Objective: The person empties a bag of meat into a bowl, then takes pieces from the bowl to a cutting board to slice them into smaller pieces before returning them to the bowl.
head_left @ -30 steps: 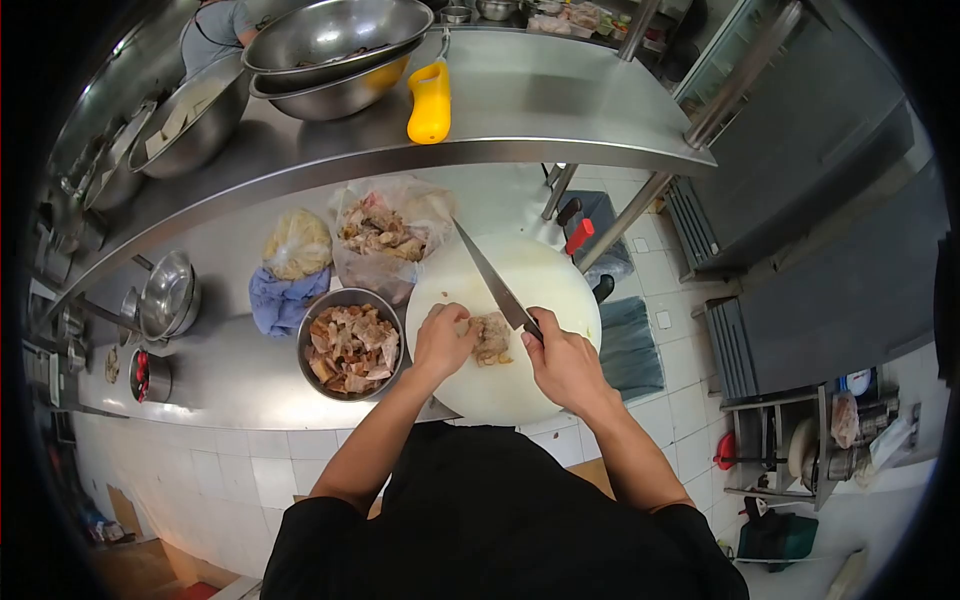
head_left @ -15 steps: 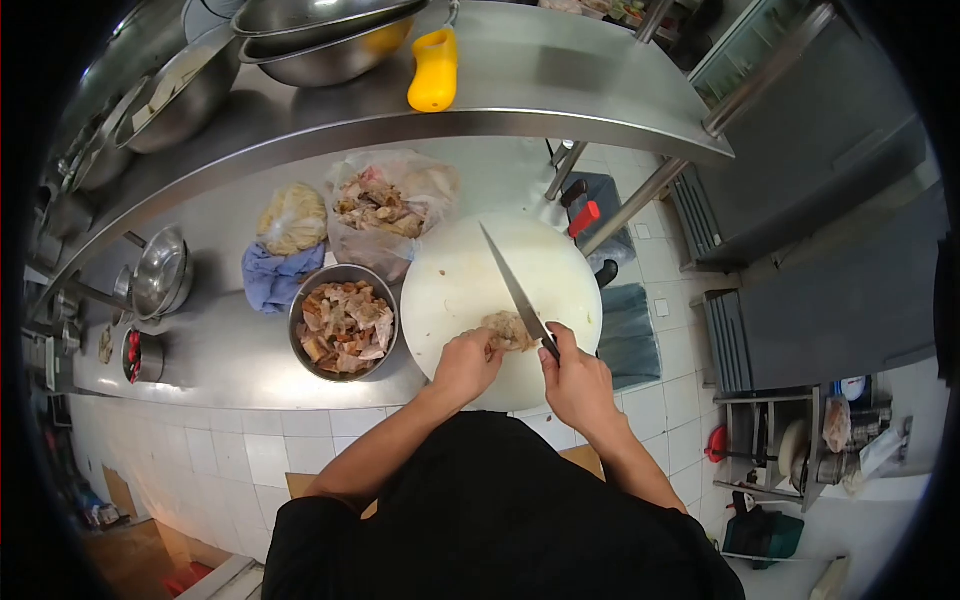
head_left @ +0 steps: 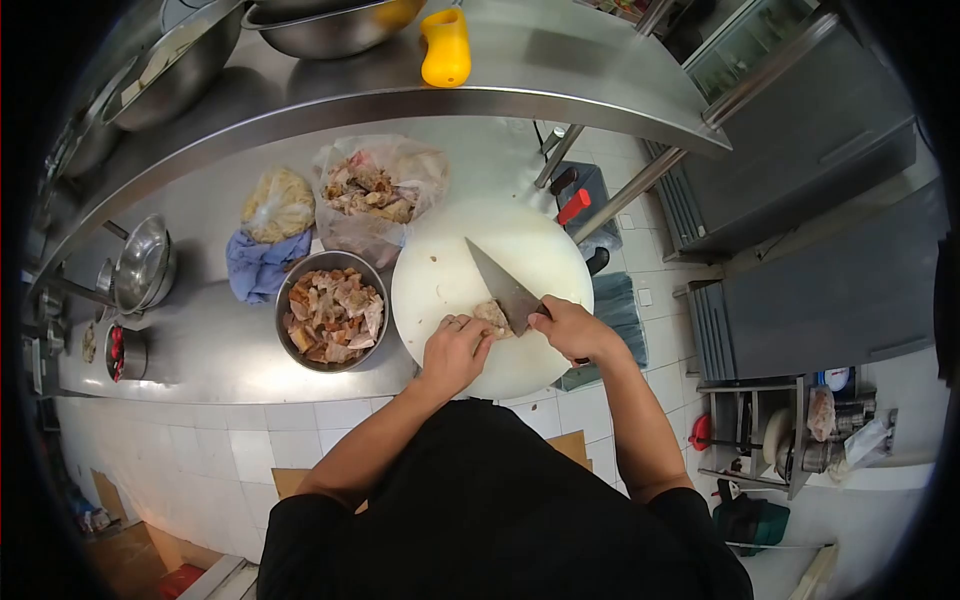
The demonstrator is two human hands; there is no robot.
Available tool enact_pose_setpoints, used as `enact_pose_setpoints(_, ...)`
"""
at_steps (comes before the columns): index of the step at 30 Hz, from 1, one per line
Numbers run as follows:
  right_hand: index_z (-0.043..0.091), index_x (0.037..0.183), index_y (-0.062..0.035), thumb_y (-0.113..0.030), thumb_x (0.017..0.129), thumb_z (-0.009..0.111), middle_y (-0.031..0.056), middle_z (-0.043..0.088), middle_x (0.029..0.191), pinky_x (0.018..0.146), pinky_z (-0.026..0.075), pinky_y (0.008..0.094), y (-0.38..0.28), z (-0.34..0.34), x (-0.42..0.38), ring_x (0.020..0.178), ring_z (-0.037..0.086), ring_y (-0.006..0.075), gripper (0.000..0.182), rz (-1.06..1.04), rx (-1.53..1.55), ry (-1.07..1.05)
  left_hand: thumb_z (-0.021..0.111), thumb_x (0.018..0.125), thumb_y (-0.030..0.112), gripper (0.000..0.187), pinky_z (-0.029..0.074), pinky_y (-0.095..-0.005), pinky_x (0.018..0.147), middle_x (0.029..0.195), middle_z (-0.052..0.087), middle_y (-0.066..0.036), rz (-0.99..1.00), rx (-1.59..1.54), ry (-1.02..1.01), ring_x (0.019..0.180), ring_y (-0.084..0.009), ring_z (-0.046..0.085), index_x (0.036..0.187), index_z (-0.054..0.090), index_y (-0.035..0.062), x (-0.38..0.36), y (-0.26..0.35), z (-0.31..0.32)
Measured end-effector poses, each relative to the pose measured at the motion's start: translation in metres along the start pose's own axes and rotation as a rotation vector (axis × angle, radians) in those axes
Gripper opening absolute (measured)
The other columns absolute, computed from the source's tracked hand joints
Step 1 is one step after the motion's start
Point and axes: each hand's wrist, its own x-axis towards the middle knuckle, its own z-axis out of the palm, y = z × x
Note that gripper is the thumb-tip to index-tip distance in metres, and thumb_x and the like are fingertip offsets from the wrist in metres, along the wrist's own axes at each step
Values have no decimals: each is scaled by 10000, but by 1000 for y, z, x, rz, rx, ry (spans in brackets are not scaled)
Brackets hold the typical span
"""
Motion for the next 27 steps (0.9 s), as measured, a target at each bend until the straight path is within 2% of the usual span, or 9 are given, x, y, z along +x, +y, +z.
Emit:
enact_pose_setpoints(3,570,1277,26,-315,1111,542,289,749,867,659,572,557,-8,8,-20,764,742,482,381,58,98,-18,790,896,94,167,566,-456,837,951,745,-115,-107,-91,-1,919,-348,708,1047,734,51,-1,1,-2)
enact_pose_setpoints(5,532,1331,21,-308,1111,540,289,753,879,642,570,556,-30,17,-50,752,746,469,396,-190,-164,419,789,895,95,169,567,-452,840,956,745,-117,-189,-150,24,917,-342,711,1046,729,47,-6,6,-9)
enact_pose_setpoints(8,503,1363,16,-283,1102,551,304,760,933,742,586,583,-66,26,-80,822,760,482,400,-222,13,583,779,885,92,178,564,-459,830,962,738,-127,-215,-140,78,902,-349,702,1048,721,50,-11,0,-15)
enact_pose_setpoints(9,503,1363,16,-283,1102,551,304,760,933,742,586,583,-56,39,-64,822,760,482,400,-219,12,574,770,876,88,186,560,-469,818,962,730,-137,-158,-77,104,891,-362,689,1050,717,55,-15,-3,-15)
enact_pose_setpoints(11,523,1338,19,-265,1095,555,296,767,986,805,593,589,-26,68,-19,871,760,502,374,-3,-310,151,789,864,91,197,559,-462,839,974,731,-132,-64,-47,123,908,-349,690,1047,726,54,-18,-2,-13)
enact_pose_setpoints(16,554,1278,13,-277,1096,567,285,753,913,706,617,524,-3,36,12,752,765,445,343,-157,-307,147,828,828,99,225,548,-441,875,993,737,-117,159,96,107,949,-334,679,1034,748,59,-5,-7,-2)
enact_pose_setpoints(18,572,1248,-3,-306,1104,583,154,668,739,515,561,428,15,13,13,509,650,283,335,-36,200,-176,833,825,102,196,540,-428,878,1022,740,-97,145,69,60,968,-319,673,1003,761,66,-7,-11,-4)
enact_pose_setpoints(20,592,1203,-31,-336,1111,591,19,514,657,389,443,341,52,22,-6,405,463,141,318,47,610,-119,837,828,126,251,532,-446,914,1090,729,-111,101,56,21,1023,-333,661,1057,753,68,-6,-11,-11)
enact_pose_setpoints(27,577,1146,-67,-353,1112,598,12,487,645,363,436,318,128,56,-57,400,439,106,288,258,974,88,800,885,270,663,365,-566,1211,1569,469,-263,100,50,-60,1438,-495,444,1502,588,155,30,2,5)
